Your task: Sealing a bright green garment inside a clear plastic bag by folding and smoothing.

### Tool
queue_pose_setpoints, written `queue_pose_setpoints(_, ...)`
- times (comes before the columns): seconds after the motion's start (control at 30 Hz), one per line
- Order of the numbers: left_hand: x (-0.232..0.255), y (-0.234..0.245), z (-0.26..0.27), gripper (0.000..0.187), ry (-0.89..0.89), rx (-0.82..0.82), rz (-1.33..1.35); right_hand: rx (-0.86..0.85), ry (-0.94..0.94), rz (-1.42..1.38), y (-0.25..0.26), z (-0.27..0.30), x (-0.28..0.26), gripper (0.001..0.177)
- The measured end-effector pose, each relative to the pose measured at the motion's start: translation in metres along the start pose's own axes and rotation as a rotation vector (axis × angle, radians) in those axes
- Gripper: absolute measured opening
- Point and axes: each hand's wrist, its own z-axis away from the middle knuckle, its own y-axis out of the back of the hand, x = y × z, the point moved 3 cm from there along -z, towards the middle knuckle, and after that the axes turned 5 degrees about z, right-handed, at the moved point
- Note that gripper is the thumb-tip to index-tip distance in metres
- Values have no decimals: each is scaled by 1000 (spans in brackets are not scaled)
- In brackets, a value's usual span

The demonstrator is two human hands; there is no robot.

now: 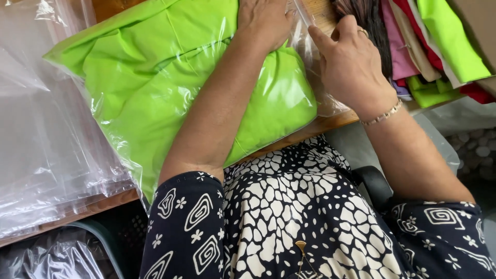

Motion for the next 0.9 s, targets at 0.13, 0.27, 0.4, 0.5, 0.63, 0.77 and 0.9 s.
queue_pose_setpoints(0.13, 1, -2, -3, 42, -29, 39, -94, -227, -109, 10, -19, -25, 6, 54)
queue_pose_setpoints(0.27, 1, -1, -4, 43, -42, 51, -140, -191, -108, 47, -34, -32, 10, 55)
queue_pose_setpoints(0.4, 0, -2, -6, 43, -56, 57, -138, -142, -83, 94, -39, -30, 9, 53)
queue_pose_setpoints(0.5, -1, -3, -9, 46, -39, 54, -148, -171, -98, 132, -42, -28, 8, 57)
queue_pose_setpoints(0.63, -3, -4, -11, 53, -45, 71, -175, -144, -100, 85, -34, -32, 5, 55)
queue_pose_setpoints(0.77, -3, -5, -9, 50, -66, 98, -139, -193, -93, 103, -26, -48, 7, 61)
queue_pose_setpoints(0.9, -3, -5, -10, 51, -64, 100, -139, -235, -103, 56, -23, -64, 8, 64)
